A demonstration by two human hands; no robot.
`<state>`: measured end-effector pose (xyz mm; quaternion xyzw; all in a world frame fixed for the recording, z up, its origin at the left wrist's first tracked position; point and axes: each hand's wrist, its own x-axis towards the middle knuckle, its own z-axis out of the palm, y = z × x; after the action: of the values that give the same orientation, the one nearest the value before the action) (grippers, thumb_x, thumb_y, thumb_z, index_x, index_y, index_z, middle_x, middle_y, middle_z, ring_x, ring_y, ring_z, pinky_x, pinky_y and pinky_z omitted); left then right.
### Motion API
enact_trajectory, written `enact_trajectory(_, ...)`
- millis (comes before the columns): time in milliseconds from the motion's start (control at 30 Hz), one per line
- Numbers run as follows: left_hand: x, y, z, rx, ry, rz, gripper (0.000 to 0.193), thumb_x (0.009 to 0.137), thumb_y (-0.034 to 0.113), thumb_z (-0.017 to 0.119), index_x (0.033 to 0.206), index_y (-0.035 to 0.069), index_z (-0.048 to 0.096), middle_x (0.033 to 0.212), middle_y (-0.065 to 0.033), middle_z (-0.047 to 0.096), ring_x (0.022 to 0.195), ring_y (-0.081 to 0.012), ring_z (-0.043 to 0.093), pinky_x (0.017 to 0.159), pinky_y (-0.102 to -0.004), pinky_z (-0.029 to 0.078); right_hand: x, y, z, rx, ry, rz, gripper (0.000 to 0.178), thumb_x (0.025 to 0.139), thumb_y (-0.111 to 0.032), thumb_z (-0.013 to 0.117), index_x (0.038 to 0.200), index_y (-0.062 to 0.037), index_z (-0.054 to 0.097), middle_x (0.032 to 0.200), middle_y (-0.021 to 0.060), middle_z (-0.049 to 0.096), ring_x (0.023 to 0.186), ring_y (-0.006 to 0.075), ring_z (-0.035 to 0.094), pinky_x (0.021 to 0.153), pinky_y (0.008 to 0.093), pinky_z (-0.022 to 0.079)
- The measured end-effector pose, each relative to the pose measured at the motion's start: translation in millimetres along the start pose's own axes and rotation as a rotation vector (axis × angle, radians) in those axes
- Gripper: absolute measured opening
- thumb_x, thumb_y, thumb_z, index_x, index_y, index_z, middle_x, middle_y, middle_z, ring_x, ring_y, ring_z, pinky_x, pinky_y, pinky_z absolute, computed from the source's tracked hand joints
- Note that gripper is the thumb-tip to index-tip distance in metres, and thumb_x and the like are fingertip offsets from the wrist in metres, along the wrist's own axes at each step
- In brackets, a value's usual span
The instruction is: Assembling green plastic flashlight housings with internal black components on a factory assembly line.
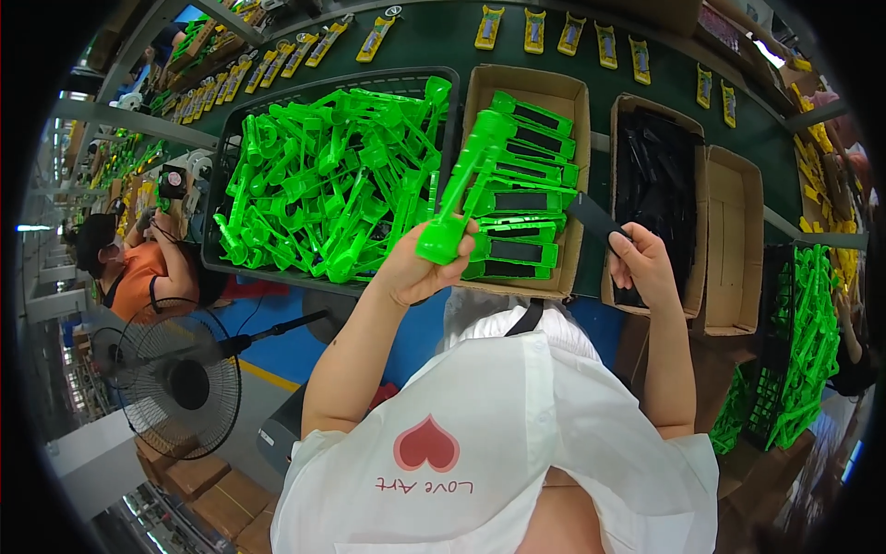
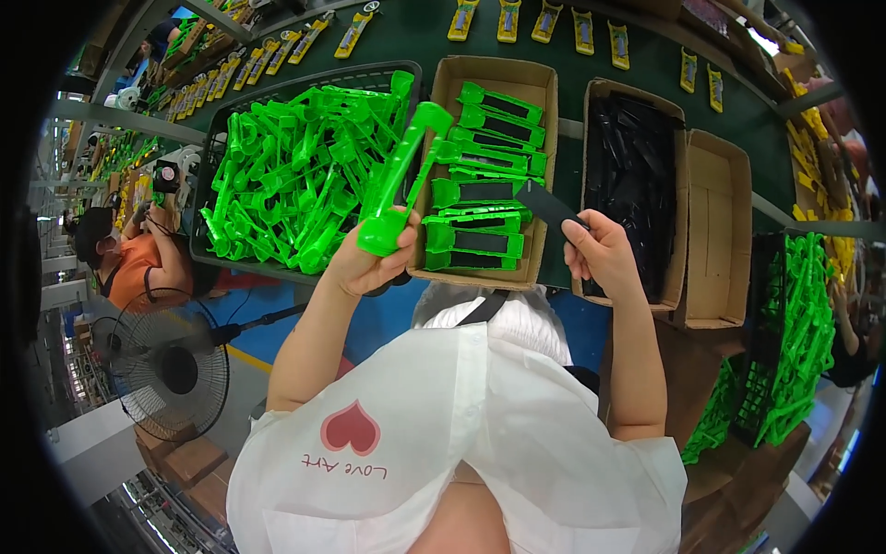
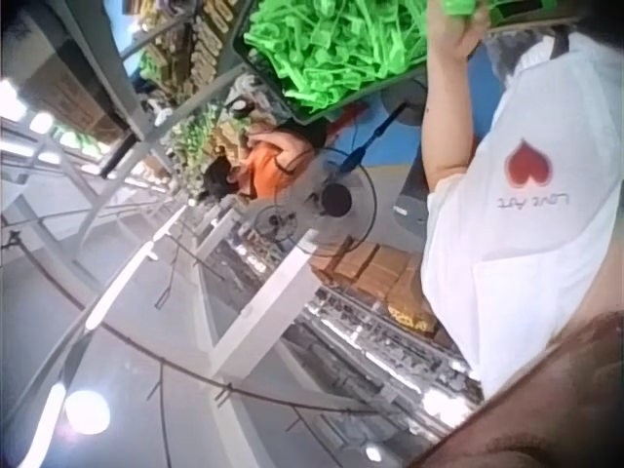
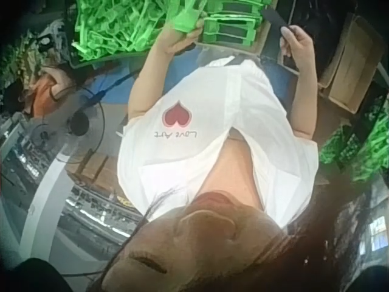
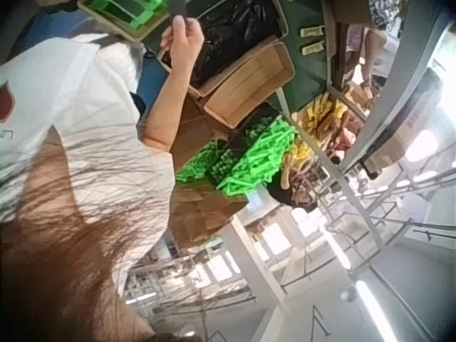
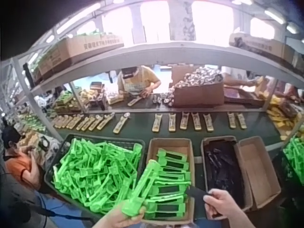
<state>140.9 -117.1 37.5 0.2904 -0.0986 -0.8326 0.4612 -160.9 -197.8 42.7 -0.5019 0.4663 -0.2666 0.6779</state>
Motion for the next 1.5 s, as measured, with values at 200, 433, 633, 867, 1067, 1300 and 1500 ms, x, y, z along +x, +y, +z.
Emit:
enact_trajectory(200,14,-17,19,0.646,0.276,0.040,0.019,0.080,0.015,0.060,0.095,0.003,0.059,0.079,-0.0018,0.059,0.067,-0.0093,0.054,0.060,-0.0234,0.045,-12,-21,16,-0.127,-0.163,0.034,0.014,0.083,-0.013,0.055,0.075,-0.0017,0.053,0.050,0.0005,0.049,0.037,0.0035,0.040,0.034,0.0171,0.030)
enact_trajectory(433,15,-17,32,0.854,0.162,-0.024,0.021,0.083,0.014,0.055,0.101,0.003,0.057,0.067,-0.0038,0.058,0.055,-0.0103,0.053,0.045,-0.0224,0.042,-14,-21,34,-0.496,-0.168,-0.019,0.018,0.083,-0.017,0.055,0.076,-0.0004,0.052,0.048,-0.0001,0.047,0.042,0.0039,0.039,0.039,0.0199,0.030)
enact_trajectory(633,16,-18,29,0.762,0.160,-0.038,0.019,0.084,0.014,0.054,0.097,0.001,0.057,0.065,-0.0056,0.057,0.050,-0.0108,0.053,0.040,-0.0219,0.038,-14,-19,40,-0.612,-0.103,-0.056,0.020,0.082,-0.019,0.056,0.077,0.0007,0.054,0.048,0.0006,0.046,0.044,0.0053,0.038,0.040,0.0218,0.031)
enact_trajectory(867,17,-25,25,0.701,0.162,-0.017,0.019,0.084,0.014,0.054,0.097,0.000,0.056,0.066,-0.0068,0.057,0.049,-0.0123,0.053,0.040,-0.0226,0.039,-13,-16,49,-0.731,-0.032,-0.043,0.024,0.081,-0.021,0.057,0.080,0.0027,0.055,0.047,0.0060,0.047,0.042,0.0090,0.043,0.041,0.0253,0.033)
enact_trajectory(1067,22,-32,6,0.654,0.237,-0.002,0.019,0.084,0.013,0.054,0.098,0.000,0.055,0.065,-0.0067,0.056,0.050,-0.0125,0.053,0.041,-0.0229,0.040,-2,-21,74,-1.143,0.078,0.074,0.034,0.077,-0.030,0.059,0.085,0.0032,0.053,0.059,0.0167,0.056,0.063,0.0297,0.060,0.057,0.0371,0.046)
enact_trajectory(1300,18,-23,0,0.736,0.178,0.011,0.017,0.085,0.011,0.052,0.097,0.001,0.055,0.066,-0.0056,0.056,0.052,-0.0111,0.054,0.042,-0.0218,0.040,8,-4,52,-0.508,-0.027,0.257,0.033,0.072,-0.029,0.067,0.077,-0.0002,0.052,0.055,0.0068,0.055,0.046,0.0138,0.051,0.044,0.0261,0.039)
enact_trajectory(1500,39,-25,32,1.999,0.179,0.153,0.020,0.073,0.020,0.060,0.079,0.001,0.056,0.074,-0.0168,0.056,0.074,-0.0345,0.053,0.063,-0.0406,0.042,5,12,57,-0.609,0.139,0.070,0.031,0.071,-0.028,0.068,0.088,-0.0028,0.060,0.069,0.0114,0.061,0.064,0.0195,0.058,0.059,0.0288,0.045)
